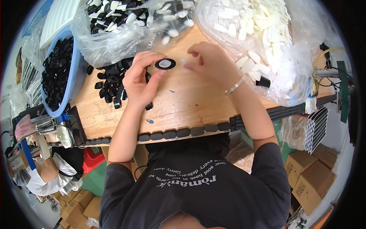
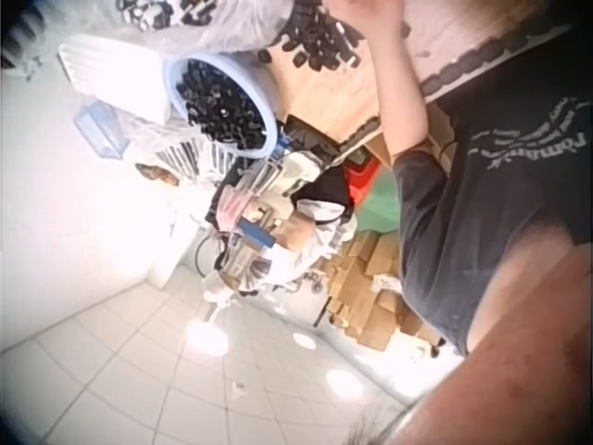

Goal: Assembling small black plastic components by inserting white foam pieces into them.

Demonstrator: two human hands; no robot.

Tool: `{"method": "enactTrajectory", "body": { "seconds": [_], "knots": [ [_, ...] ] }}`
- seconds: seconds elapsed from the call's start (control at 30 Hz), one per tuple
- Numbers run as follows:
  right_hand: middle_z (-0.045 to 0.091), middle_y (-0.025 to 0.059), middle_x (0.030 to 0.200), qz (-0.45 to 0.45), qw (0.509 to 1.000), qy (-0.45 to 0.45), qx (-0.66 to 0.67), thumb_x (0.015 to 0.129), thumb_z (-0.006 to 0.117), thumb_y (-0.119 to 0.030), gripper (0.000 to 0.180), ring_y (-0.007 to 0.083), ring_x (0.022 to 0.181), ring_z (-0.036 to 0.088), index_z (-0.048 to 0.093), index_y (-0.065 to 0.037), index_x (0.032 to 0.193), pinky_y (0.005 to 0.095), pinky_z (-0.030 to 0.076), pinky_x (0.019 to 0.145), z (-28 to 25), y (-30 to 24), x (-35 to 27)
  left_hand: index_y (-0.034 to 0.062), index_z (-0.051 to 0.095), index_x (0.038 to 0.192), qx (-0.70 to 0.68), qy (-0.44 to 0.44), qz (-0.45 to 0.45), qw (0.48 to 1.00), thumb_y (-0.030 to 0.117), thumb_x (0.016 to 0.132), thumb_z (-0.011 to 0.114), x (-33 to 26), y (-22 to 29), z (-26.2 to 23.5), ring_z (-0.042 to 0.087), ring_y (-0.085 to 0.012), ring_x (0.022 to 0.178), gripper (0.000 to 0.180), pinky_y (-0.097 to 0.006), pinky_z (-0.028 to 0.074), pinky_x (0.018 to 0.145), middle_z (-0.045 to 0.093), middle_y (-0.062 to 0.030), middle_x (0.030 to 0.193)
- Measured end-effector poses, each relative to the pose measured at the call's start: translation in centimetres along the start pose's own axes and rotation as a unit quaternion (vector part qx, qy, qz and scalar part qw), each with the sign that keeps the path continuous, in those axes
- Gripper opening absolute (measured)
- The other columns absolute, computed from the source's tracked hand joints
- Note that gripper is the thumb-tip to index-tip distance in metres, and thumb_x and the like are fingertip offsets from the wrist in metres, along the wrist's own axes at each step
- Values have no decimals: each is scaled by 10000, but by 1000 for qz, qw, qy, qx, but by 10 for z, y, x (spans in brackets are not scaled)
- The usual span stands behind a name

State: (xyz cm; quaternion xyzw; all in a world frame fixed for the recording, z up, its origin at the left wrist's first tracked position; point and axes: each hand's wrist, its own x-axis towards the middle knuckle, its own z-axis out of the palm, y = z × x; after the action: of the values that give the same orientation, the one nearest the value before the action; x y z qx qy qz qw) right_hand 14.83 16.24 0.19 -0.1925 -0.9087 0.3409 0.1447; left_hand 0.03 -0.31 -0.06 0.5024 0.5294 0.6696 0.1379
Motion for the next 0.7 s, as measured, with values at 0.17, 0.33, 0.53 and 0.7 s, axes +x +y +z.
{"method": "enactTrajectory", "body": {
  "seconds": [0.17, 0.33, 0.53, 0.7],
  "knots": [
    [570, 117, 887, -46, 996, 12, -76, 763, 717, -110, 273, 297, 756, 589, 570, -35, 981, 395, 479, 695, 28, -4, -5, -22, 640, 988, 96, -8, 80, 992, -39, 727, 721, 3, 1, -3, 593, -250, 931, 274, -352, 442, 879, 675, -103, 965],
    [587, 126, 805, -23, 999, -26, -10, 786, 658, -48, 204, 323, 770, 588, 570, -26, 968, 407, 480, 701, 34, -3, -3, -37, 618, 1047, 98, -37, 82, 991, -56, 790, 681, 1, 0, -7, 548, -245, 1027, 265, -354, 426, 921, 651, -125, 1010],
    [659, 59, 746, 0, 985, 106, 139, 816, 676, 17, 157, 137, 723, 631, 619, -7, 960, 282, 492, 616, 3, -26, 7, -20, 633, 1005, 102, -30, 55, 993, -52, 740, 709, 0, 1, -6, 582, -248, 960, 278, -351, 444, 882, 662, -117, 987],
    [671, 83, 804, -110, 922, 198, 314, 781, 711, 71, 179, 116, 753, 639, 625, 10, 925, 235, 512, 623, -1, -39, -5, -7, 642, 978, 66, -21, 37, 997, -56, 702, 727, -1, 1, 5, 616, -257, 906, 294, -352, 466, 845, 671, -112, 954]
  ]
}}
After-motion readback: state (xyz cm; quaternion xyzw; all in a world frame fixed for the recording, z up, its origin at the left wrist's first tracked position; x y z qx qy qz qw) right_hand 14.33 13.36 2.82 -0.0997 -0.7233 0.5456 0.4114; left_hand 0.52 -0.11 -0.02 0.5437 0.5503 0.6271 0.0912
